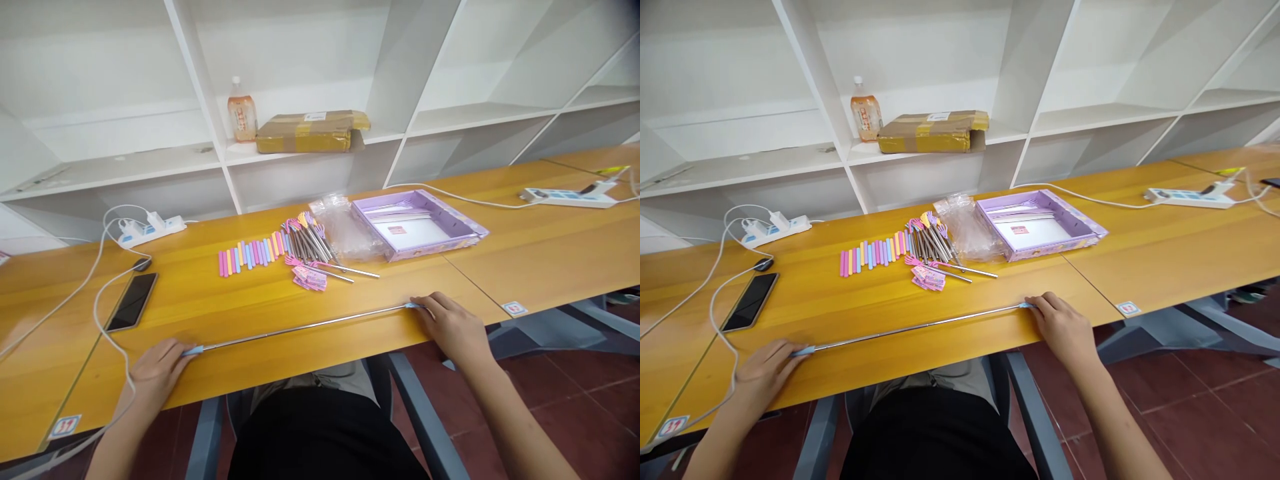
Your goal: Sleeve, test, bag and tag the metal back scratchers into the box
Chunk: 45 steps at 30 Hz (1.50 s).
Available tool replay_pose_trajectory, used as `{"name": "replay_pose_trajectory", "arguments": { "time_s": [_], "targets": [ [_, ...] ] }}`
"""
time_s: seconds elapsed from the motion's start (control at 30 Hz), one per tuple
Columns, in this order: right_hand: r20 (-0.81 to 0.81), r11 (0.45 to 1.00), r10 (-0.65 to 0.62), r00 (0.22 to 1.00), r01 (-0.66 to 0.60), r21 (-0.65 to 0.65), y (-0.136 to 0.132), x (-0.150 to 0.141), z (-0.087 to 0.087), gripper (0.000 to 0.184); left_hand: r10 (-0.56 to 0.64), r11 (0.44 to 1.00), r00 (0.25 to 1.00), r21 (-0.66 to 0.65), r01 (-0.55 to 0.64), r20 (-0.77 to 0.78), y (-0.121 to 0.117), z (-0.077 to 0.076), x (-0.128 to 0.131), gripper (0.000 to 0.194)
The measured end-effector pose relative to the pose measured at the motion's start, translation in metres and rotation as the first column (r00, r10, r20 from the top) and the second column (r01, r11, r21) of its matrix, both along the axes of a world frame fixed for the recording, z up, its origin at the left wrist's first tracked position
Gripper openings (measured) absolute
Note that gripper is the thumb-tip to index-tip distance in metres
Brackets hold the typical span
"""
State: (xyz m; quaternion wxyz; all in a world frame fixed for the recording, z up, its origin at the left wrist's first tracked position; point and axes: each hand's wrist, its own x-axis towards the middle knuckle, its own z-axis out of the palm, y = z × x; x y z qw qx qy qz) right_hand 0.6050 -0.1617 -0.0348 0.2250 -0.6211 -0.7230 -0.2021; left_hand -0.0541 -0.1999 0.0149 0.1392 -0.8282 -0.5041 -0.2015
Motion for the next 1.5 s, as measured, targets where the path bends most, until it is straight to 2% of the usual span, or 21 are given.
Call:
{"name": "replay_pose_trajectory", "arguments": {
  "time_s": [0.13, 0.3, 0.5, 0.67, 0.73, 0.83, 0.97, 1.13, 1.23, 1.37, 1.5],
  "targets": [
    [-0.019, 1.0, 0.002, 1.0, -0.002, 0.01, -0.001, -0.002, 0.001, 0.026, -0.026, 0.999, 1.0, 0.036, 0.026, 0.005, -0.002, 0.005, 0.004, 0.024],
    [-0.035, 1.0, 0.006, 0.999, -0.006, 0.017, -0.003, -0.004, 0.002, 0.026, -0.087, 0.99, 0.995, 0.104, 0.092, -0.048, 0.0, 0.001, -0.005, 0.015],
    [0.009, 1.0, 0.017, 1.0, -0.017, 0.015, -0.003, -0.008, 0.004, 0.026, -0.119, 0.974, 0.975, 0.171, 0.151, -0.186, 0.002, -0.002, -0.012, 0.015],
    [0.071, 1.0, 0.0, 0.997, -0.001, 0.017, -0.003, -0.01, 0.004, 0.02, -0.139, 0.961, 0.958, 0.201, 0.192, -0.25, -0.001, 0.002, -0.014, 0.02],
    [0.106, 1.0, -0.024, 0.994, 0.022, 0.017, -0.003, -0.014, 0.005, 0.017, -0.129, 0.964, 0.962, 0.199, 0.179, -0.241, -0.003, 0.006, -0.003, 0.02],
    [0.15, 1.0, -0.026, 0.988, 0.024, 0.014, -0.005, -0.032, 0.007, 0.012, -0.145, 0.975, 0.962, 0.129, 0.178, -0.232, -0.006, 0.011, 0.027, 0.018],
    [0.226, 0.996, -0.033, 0.974, 0.05, -0.07, -0.008, -0.065, 0.013, 0.012, -0.172, 0.973, 0.956, 0.114, 0.203, -0.238, -0.005, 0.011, 0.061, 0.023],
    [0.282, 0.985, -0.077, 0.956, 0.116, -0.124, -0.012, -0.085, 0.019, 0.019, -0.139, 0.981, 0.974, 0.107, 0.16, -0.177, -0.001, 0.017, 0.06, 0.028],
    [0.261, 0.992, -0.022, 0.965, 0.055, -0.117, -0.017, -0.104, 0.021, 0.02, -0.15, 0.982, 0.977, 0.095, 0.166, -0.152, -0.002, 0.022, 0.07, 0.026],
    [0.245, 0.985, 0.159, 0.956, -0.136, -0.108, -0.028, -0.153, 0.022, 0.021, -0.201, 0.972, 0.968, 0.093, 0.216, -0.153, -0.006, 0.018, 0.12, 0.022],
    [0.271, 0.984, 0.18, 0.945, -0.17, -0.06, -0.033, -0.186, 0.023, 0.023, -0.112, 0.981, 0.985, 0.142, 0.131, -0.135, -0.007, 0.02, 0.16, 0.022]
  ]
}}
